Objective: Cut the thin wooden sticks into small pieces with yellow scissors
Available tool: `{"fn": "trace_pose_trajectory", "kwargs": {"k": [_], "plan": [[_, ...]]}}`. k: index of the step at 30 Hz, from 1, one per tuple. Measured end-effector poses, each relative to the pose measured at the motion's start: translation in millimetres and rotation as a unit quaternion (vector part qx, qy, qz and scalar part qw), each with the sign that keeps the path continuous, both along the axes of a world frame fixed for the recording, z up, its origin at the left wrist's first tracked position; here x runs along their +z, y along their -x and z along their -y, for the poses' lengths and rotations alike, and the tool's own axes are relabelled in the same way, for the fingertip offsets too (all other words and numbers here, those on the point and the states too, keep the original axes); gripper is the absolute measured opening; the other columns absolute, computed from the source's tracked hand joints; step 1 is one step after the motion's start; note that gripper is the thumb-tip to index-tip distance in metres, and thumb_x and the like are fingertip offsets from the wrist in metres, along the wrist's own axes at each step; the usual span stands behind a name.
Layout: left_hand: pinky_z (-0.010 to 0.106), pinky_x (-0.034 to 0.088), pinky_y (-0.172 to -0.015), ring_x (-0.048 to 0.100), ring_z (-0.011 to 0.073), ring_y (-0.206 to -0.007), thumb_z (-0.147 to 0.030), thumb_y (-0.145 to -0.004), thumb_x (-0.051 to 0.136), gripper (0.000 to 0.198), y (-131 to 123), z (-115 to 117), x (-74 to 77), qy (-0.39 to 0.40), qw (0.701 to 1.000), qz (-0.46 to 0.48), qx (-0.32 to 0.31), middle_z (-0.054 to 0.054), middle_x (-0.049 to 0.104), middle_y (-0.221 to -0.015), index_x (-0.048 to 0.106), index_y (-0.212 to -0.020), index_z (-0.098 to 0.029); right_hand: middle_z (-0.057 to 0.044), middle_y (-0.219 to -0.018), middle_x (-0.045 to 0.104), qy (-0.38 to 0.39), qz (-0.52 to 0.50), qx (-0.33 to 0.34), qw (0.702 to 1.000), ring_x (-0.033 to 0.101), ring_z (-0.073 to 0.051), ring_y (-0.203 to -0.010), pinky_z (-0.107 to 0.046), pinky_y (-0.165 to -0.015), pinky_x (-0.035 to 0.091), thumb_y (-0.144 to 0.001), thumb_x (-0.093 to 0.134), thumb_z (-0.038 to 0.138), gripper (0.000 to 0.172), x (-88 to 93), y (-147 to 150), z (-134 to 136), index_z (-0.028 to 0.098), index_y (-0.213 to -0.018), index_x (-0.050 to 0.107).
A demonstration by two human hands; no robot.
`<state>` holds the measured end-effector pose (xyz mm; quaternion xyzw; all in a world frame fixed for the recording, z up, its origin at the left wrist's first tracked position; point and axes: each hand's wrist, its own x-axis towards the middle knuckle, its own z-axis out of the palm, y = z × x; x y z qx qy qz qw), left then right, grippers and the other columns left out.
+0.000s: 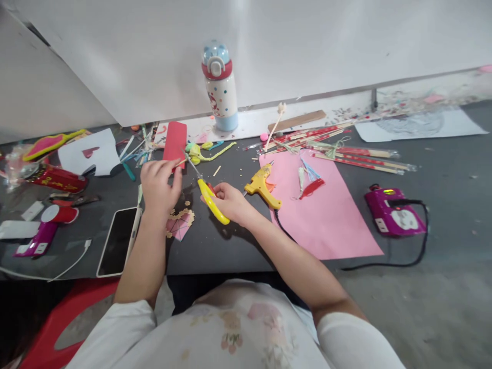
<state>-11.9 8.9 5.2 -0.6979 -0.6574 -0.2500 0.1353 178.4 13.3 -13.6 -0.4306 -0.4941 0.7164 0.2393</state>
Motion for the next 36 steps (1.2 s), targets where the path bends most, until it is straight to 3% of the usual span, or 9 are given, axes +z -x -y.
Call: {"fn": "trace_pose_trajectory", "kwargs": {"k": [6, 12, 19, 25, 36], "plan": [[0.037, 0.036, -0.091, 0.052, 0.0222, -0.097, -0.032, -0.089, 0.042, 0.03, 6, -2, -5.0, -0.029, 0.999, 0.014, -0.013, 0.009, 0.065, -0.095, 0.064, -0.103, -0.019, 0.005, -0.066, 0.055, -0.131, 0.053, -0.007, 0.99, 0.049, -0.008, -0.052, -0.02, -0.047, 0.038, -0.069, 0.062, 0.045, 0.033, -16.7, -1, -1, 0.02, -0.088, 0.049], [0.034, 0.04, -0.085, 0.055, 0.0204, -0.089, -0.031, -0.088, 0.045, 0.027, 6, -5, -11.1, -0.056, 0.998, 0.015, -0.007, 0.008, 0.066, -0.085, 0.067, -0.093, -0.017, 0.005, -0.067, 0.053, -0.245, 0.135, -0.008, 0.96, 0.047, -0.009, -0.057, -0.023, -0.052, 0.035, -0.066, 0.062, 0.052, 0.04, -4.5, -10, -1, 0.02, -0.087, 0.052], [0.03, 0.041, -0.078, 0.056, 0.0177, -0.078, -0.029, -0.086, 0.049, 0.021, 6, -6, -14.1, -0.07, 0.997, 0.014, -0.01, 0.006, 0.067, -0.078, 0.067, -0.083, -0.017, 0.006, -0.068, 0.054, -0.258, 0.168, -0.001, 0.951, 0.046, -0.009, -0.056, -0.023, -0.054, 0.034, -0.066, 0.06, 0.049, 0.038, -4.3, -12, -3, 0.02, -0.088, 0.051], [0.025, 0.043, -0.072, 0.058, 0.0151, -0.074, -0.027, -0.084, 0.051, 0.019, 2, -4, -15.1, -0.074, 0.995, 0.07, -0.019, 0.005, 0.066, -0.074, 0.067, -0.078, -0.017, 0.005, -0.066, 0.055, -0.295, 0.231, -0.015, 0.927, 0.046, -0.01, -0.055, -0.023, -0.052, 0.031, -0.068, 0.06, 0.046, 0.032, -3.0, -12, -4, 0.02, -0.084, 0.048], [0.02, 0.04, -0.061, 0.056, 0.0097, -0.062, -0.022, -0.084, 0.052, 0.023, -8, 4, -3.1, -0.058, 0.986, 0.144, -0.058, 0.001, 0.062, -0.062, 0.062, -0.064, -0.017, 0.005, -0.063, 0.054, -0.307, 0.243, -0.016, 0.92, 0.048, -0.01, -0.052, -0.022, -0.049, 0.031, -0.067, 0.062, 0.05, 0.042, 1.7, -13, -4, 0.02, -0.094, 0.048]]}}
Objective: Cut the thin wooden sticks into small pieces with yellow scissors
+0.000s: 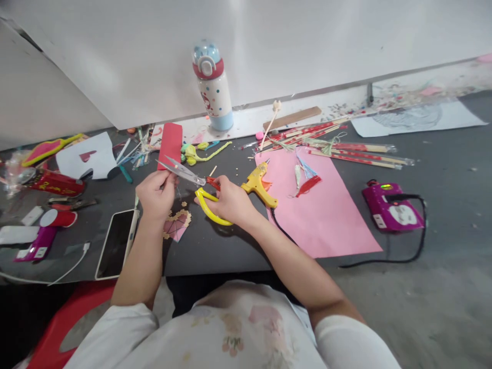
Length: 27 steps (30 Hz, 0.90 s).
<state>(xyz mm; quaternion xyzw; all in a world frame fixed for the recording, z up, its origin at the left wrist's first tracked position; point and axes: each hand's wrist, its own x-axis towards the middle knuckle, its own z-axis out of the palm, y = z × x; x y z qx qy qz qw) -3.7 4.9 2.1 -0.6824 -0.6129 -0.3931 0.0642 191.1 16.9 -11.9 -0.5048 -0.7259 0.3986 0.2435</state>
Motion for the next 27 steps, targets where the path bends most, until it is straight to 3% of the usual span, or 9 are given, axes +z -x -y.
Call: {"fn": "trace_pose_trajectory", "kwargs": {"k": [11, 27], "plan": [[0.02, 0.04, -0.059, 0.056, 0.009, -0.06, -0.022, -0.083, 0.055, 0.023, -7.9, 4.7, 3.0, -0.006, 0.999, 0.024, -0.039, 0.001, 0.062, -0.061, 0.061, -0.062, -0.017, -0.002, -0.078, 0.057, -0.045, -0.013, 0.029, 0.999, 0.054, -0.015, -0.069, -0.025, -0.06, 0.038, -0.068, 0.063, 0.049, 0.052, 4.6, -2.9, 2.7, 0.016, -0.105, 0.046], [0.023, 0.042, -0.061, 0.057, 0.0108, -0.062, -0.029, -0.085, 0.051, 0.029, -3.8, 5.0, 5.4, 0.024, 0.999, -0.006, -0.023, 0.001, 0.063, -0.061, 0.061, -0.06, -0.018, 0.003, -0.069, 0.054, -0.001, 0.005, 0.015, 1.0, 0.047, -0.01, -0.054, -0.022, -0.052, 0.031, -0.068, 0.062, 0.05, 0.041, 8.4, -3.5, -0.4, 0.019, -0.091, 0.047]]}}
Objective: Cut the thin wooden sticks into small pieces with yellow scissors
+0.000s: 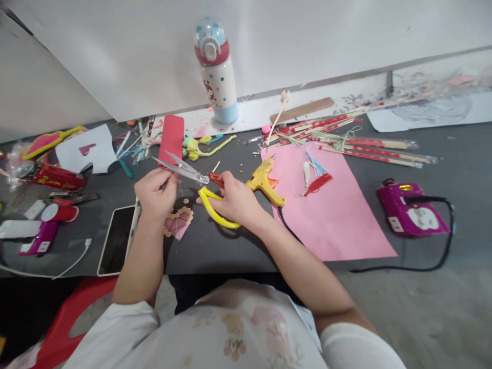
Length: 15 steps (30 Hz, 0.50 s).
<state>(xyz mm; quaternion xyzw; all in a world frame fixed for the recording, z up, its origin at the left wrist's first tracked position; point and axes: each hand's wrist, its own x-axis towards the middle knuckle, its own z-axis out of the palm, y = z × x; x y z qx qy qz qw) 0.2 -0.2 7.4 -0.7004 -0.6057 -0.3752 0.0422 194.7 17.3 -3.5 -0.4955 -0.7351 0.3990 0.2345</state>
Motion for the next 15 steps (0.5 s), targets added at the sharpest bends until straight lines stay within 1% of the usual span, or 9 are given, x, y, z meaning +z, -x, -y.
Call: {"fn": "trace_pose_trajectory", "kwargs": {"k": [7, 12, 15], "plan": [[0.023, 0.042, -0.063, 0.057, 0.0105, -0.063, -0.027, -0.085, 0.052, 0.027, 3.0, -0.3, -0.4, -0.008, 1.0, -0.001, -0.009, 0.001, 0.062, -0.062, 0.061, -0.061, -0.018, 0.003, -0.065, 0.054, -0.008, 0.029, -0.003, 1.0, 0.046, -0.011, -0.053, -0.023, -0.052, 0.029, -0.068, 0.061, 0.052, 0.039, 0.9, -0.9, -1.4, 0.021, -0.08, 0.041], [0.023, 0.043, -0.065, 0.059, 0.0106, -0.064, -0.024, -0.084, 0.053, 0.023, 3.9, -1.2, -2.3, -0.028, 0.999, -0.006, -0.019, 0.001, 0.064, -0.063, 0.063, -0.065, -0.018, 0.004, -0.062, 0.053, -0.022, 0.044, -0.003, 0.999, 0.045, -0.011, -0.05, -0.023, -0.05, 0.027, -0.069, 0.06, 0.053, 0.039, 0.8, -1.4, -0.9, 0.021, -0.079, 0.04], [0.024, 0.045, -0.066, 0.059, 0.0112, -0.065, -0.025, -0.084, 0.052, 0.021, 3.5, -1.7, -3.6, -0.024, 1.0, -0.013, -0.011, 0.001, 0.065, -0.065, 0.066, -0.069, -0.018, 0.004, -0.061, 0.053, -0.016, 0.039, -0.005, 0.999, 0.045, -0.011, -0.049, -0.023, -0.05, 0.028, -0.068, 0.06, 0.054, 0.04, 0.2, -1.6, -0.9, 0.021, -0.08, 0.041]]}}
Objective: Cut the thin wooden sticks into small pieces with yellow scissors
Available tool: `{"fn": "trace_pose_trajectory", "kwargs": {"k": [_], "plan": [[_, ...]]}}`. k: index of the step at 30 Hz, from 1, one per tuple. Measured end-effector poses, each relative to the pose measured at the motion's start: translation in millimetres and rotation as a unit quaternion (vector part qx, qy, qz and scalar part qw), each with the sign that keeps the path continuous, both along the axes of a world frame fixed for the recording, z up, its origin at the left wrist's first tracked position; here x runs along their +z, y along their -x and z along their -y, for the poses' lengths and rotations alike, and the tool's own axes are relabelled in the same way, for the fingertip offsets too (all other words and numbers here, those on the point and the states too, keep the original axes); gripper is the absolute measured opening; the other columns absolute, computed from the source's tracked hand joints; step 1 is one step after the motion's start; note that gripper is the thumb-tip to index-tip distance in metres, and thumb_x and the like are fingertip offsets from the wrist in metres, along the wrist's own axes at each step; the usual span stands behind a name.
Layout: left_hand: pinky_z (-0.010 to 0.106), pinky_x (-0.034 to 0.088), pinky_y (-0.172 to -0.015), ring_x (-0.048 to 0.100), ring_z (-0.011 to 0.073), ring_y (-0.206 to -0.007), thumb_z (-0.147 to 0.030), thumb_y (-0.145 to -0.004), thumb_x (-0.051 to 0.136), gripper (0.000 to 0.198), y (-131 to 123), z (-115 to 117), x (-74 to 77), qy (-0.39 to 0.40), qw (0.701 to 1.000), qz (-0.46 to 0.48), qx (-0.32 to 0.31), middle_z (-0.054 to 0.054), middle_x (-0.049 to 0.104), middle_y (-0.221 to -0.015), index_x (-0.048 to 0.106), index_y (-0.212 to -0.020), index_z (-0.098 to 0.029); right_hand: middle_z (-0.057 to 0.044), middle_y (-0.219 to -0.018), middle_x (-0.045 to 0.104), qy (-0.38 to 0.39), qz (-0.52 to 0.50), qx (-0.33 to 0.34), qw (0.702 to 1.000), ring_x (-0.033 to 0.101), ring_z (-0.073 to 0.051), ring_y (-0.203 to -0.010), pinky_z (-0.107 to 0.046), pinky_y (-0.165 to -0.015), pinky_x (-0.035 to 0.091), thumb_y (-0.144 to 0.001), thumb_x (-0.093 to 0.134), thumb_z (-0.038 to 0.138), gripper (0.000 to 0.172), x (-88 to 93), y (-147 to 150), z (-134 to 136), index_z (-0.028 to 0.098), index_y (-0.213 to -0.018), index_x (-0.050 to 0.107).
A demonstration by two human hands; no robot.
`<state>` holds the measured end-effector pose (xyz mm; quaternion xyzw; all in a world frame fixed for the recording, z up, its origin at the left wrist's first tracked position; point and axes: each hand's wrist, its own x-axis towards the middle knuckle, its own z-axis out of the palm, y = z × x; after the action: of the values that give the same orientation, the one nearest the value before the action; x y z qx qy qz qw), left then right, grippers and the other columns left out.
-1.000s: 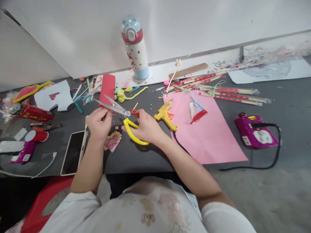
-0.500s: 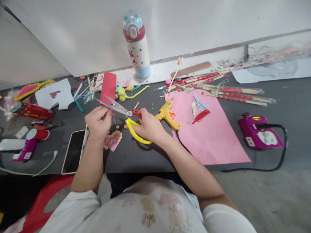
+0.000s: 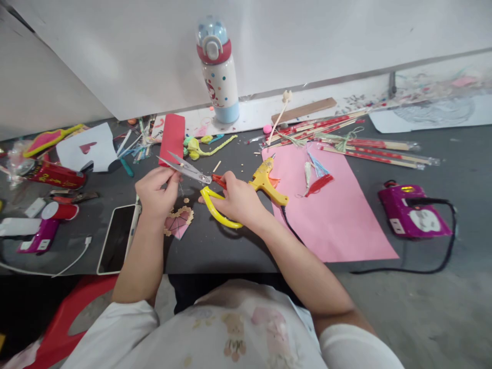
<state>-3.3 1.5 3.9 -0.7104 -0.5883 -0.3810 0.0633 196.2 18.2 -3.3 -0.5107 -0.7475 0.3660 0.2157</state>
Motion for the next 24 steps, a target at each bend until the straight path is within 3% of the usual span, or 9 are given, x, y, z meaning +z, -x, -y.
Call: {"fn": "trace_pose_trajectory", "kwargs": {"k": [10, 15, 24], "plan": [[0.024, 0.049, -0.07, 0.063, 0.0123, -0.07, -0.024, -0.08, 0.056, 0.016, -1.8, 0.8, -0.2, -0.034, 0.998, -0.002, 0.045, 0.002, 0.069, -0.072, 0.07, -0.074, -0.019, 0.003, -0.066, 0.055, 0.002, -0.033, 0.027, 0.999, 0.049, -0.011, -0.053, -0.022, -0.051, 0.031, -0.07, 0.059, 0.052, 0.042, 0.1, -1.9, 2.2, 0.019, -0.091, 0.044], [0.024, 0.05, -0.069, 0.064, 0.012, -0.069, -0.024, -0.08, 0.058, 0.015, -3.4, 1.2, -0.3, -0.055, 0.998, 0.017, 0.035, 0.002, 0.07, -0.072, 0.071, -0.075, -0.018, 0.002, -0.07, 0.055, 0.001, -0.04, 0.029, 0.999, 0.05, -0.011, -0.057, -0.023, -0.053, 0.033, -0.071, 0.059, 0.052, 0.045, -1.2, -1.4, 2.9, 0.019, -0.096, 0.044], [0.022, 0.048, -0.064, 0.06, 0.009, -0.063, -0.026, -0.081, 0.056, 0.019, -2.3, 0.9, 2.9, -0.003, 0.999, 0.04, 0.016, -0.001, 0.065, -0.064, 0.065, -0.066, -0.018, 0.001, -0.071, 0.057, 0.022, -0.036, 0.012, 0.999, 0.05, -0.012, -0.058, -0.023, -0.053, 0.032, -0.067, 0.062, 0.054, 0.044, 0.0, -0.1, 1.8, 0.02, -0.09, 0.044]]}}
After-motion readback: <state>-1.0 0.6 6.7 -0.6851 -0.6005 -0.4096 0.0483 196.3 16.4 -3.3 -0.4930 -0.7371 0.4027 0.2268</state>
